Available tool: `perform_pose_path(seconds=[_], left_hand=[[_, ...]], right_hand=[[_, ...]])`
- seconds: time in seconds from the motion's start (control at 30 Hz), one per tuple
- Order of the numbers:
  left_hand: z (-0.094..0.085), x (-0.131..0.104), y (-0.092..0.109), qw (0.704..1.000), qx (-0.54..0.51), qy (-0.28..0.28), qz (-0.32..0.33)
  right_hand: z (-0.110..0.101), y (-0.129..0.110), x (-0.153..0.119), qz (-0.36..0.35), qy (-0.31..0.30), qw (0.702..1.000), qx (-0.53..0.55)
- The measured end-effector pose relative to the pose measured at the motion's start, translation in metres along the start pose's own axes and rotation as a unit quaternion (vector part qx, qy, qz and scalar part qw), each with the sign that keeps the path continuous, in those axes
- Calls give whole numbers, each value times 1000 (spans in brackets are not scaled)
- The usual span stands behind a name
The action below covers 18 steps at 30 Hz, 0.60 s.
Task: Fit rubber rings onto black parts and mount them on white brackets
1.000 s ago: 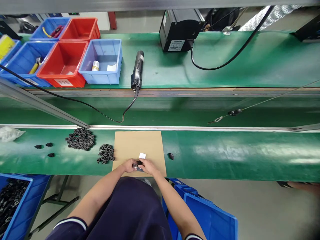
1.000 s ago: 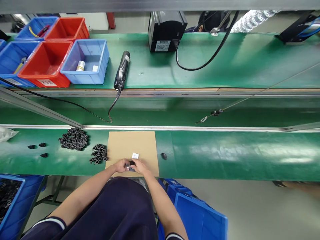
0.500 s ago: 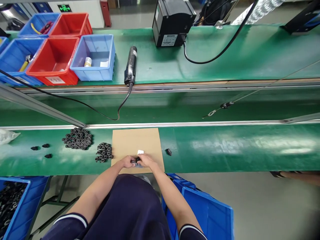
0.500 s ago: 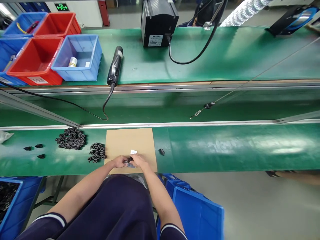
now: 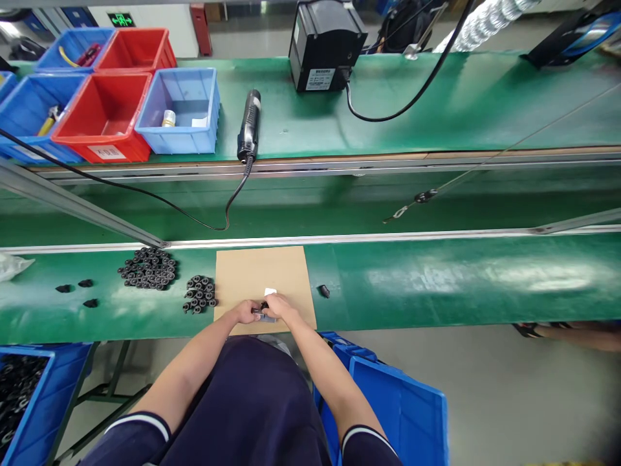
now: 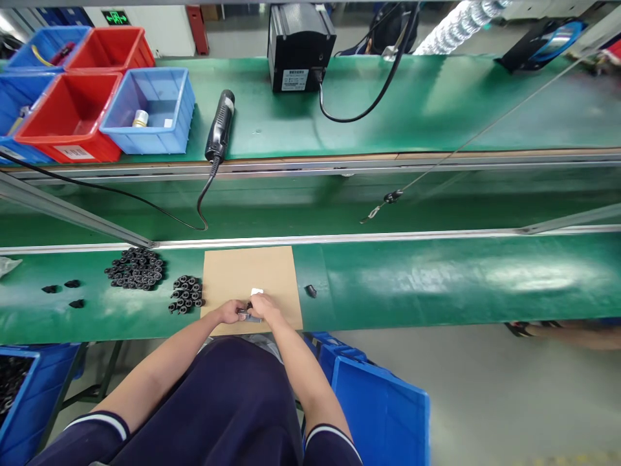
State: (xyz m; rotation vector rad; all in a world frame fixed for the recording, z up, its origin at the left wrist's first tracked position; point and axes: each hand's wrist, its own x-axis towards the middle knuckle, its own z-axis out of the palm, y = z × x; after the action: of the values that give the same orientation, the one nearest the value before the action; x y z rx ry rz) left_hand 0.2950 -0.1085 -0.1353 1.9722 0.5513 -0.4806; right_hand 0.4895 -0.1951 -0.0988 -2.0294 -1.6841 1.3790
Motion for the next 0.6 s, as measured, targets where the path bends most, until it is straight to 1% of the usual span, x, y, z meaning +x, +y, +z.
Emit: perform_pose_path(seconds=[0.1, 0.2, 0.27, 0.33, 0.43, 0.5, 0.6], left_hand=[[-4, 1, 1, 1000, 5, -5, 0], [-4, 0, 4, 1000, 11, 0, 4], [-1, -4, 8, 1000, 18, 12, 6], [6, -10, 12, 999, 28, 37, 5], [20, -23, 18, 996, 49, 80, -4], [30, -30, 21, 993, 61, 102, -10], [41, -36, 21, 989, 70, 126, -9]], right_hand=[[-5, -4, 2, 23, -34, 999, -30], [-10, -5, -1, 34, -33, 998, -37], [-14, -3, -7, 39, -7, 999, -36], [-17, 1, -13, 49, 42, 997, -37], [-16, 8, -22, 59, 116, 991, -37], [-12, 10, -24, 51, 133, 989, -34], [-3, 11, -24, 36, 133, 990, -28]])
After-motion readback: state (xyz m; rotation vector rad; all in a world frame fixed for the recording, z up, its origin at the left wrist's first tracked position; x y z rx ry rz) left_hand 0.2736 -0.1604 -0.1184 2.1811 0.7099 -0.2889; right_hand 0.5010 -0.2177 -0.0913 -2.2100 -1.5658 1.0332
